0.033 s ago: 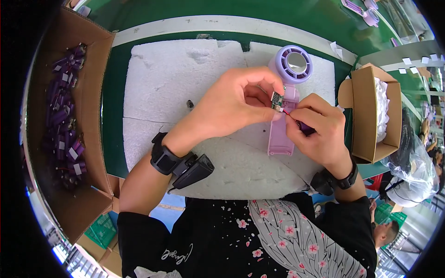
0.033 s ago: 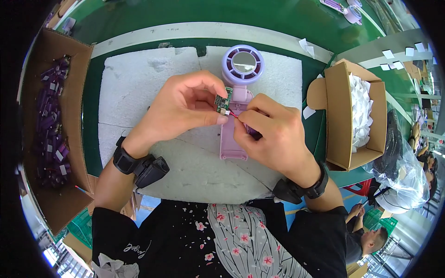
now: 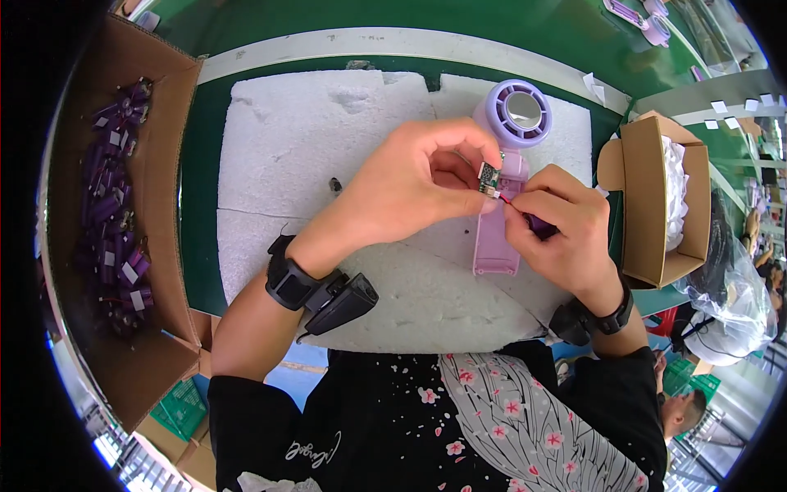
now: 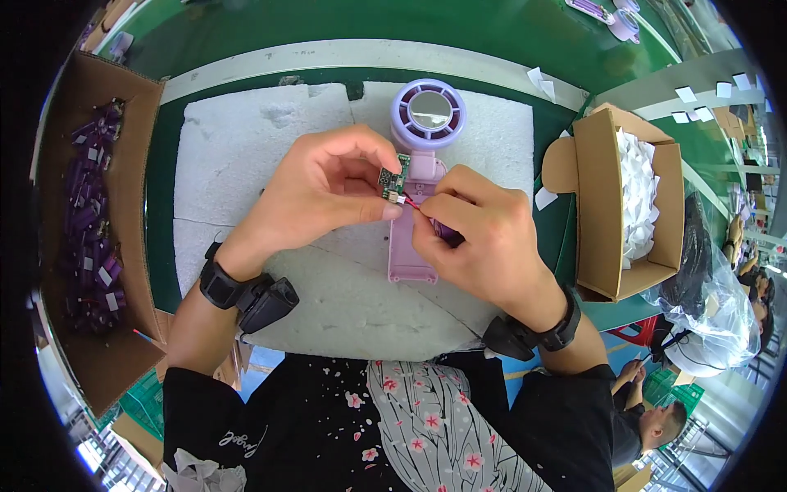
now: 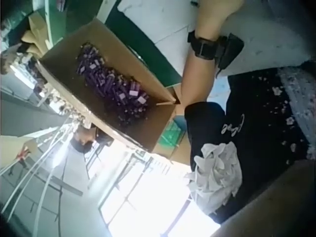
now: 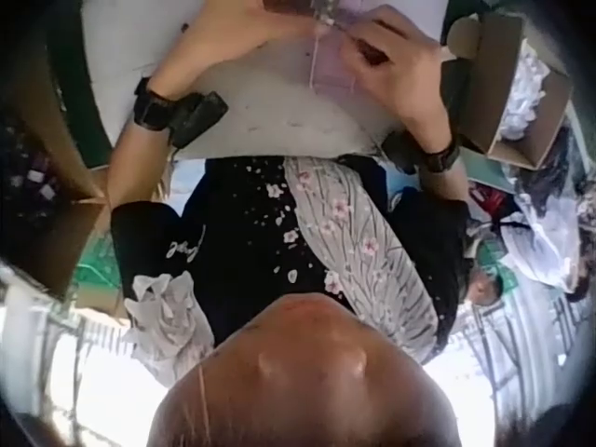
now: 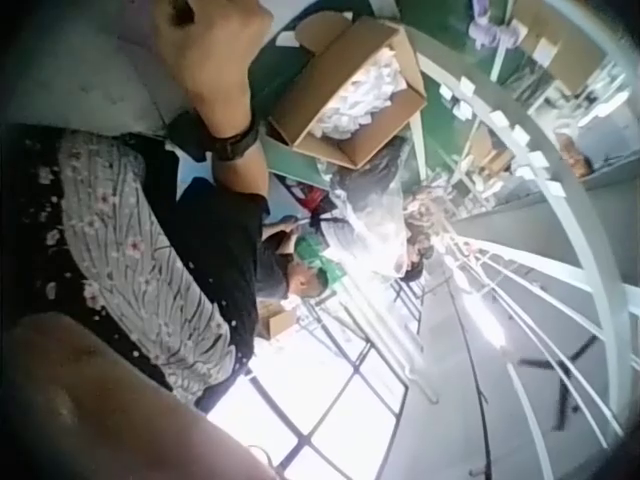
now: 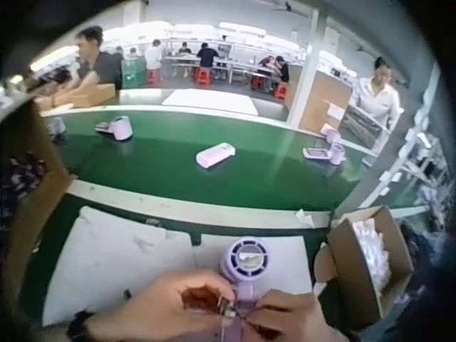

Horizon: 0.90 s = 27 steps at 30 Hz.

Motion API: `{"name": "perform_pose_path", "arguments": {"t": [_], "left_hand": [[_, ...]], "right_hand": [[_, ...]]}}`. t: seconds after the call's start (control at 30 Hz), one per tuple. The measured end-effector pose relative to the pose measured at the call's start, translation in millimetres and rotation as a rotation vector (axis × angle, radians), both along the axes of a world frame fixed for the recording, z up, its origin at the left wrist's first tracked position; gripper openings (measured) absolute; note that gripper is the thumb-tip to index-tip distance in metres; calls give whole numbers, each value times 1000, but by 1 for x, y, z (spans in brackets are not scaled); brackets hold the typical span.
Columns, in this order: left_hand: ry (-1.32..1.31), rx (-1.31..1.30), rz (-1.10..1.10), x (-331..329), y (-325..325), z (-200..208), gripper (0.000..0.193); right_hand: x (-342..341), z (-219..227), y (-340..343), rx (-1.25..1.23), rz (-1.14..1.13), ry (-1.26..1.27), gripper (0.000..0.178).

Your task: The person assembles a handheld fan by connecting a circuit board to a battery pack and inserting them into the housing. They then remove and re-seat the components to ensure a proper fit before picking up a new battery pack from a box.

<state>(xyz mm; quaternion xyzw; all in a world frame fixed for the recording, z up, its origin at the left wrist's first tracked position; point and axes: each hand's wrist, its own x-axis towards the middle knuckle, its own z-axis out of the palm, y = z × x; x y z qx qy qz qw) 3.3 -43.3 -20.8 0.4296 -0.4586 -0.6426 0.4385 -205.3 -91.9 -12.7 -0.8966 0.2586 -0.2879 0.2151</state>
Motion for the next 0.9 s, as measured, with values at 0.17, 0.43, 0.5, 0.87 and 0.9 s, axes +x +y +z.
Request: {"name": "perform_pose_path", "arguments": {"t": [0.17, 0.43, 0.5, 0.87, 0.9], "left_hand": [[-49, -30, 0, 0, 0, -1, 30], [-189, -258, 26, -1, 2, -6, 37], [-243, -333, 7, -2, 2, -2, 42], [-342, -341, 59, -8, 3, 5, 39], [-289, -284, 89, -8, 4, 5, 39]], "right_hand": [[0, -1, -2, 2, 48, -2, 13], [-1, -6, -7, -25, 144, -11, 13], [-2, -5, -7, -28, 148, -20, 13], [3, -3, -4, 146, -25, -164, 38], [3, -4, -4, 147, -21, -162, 38]]}}
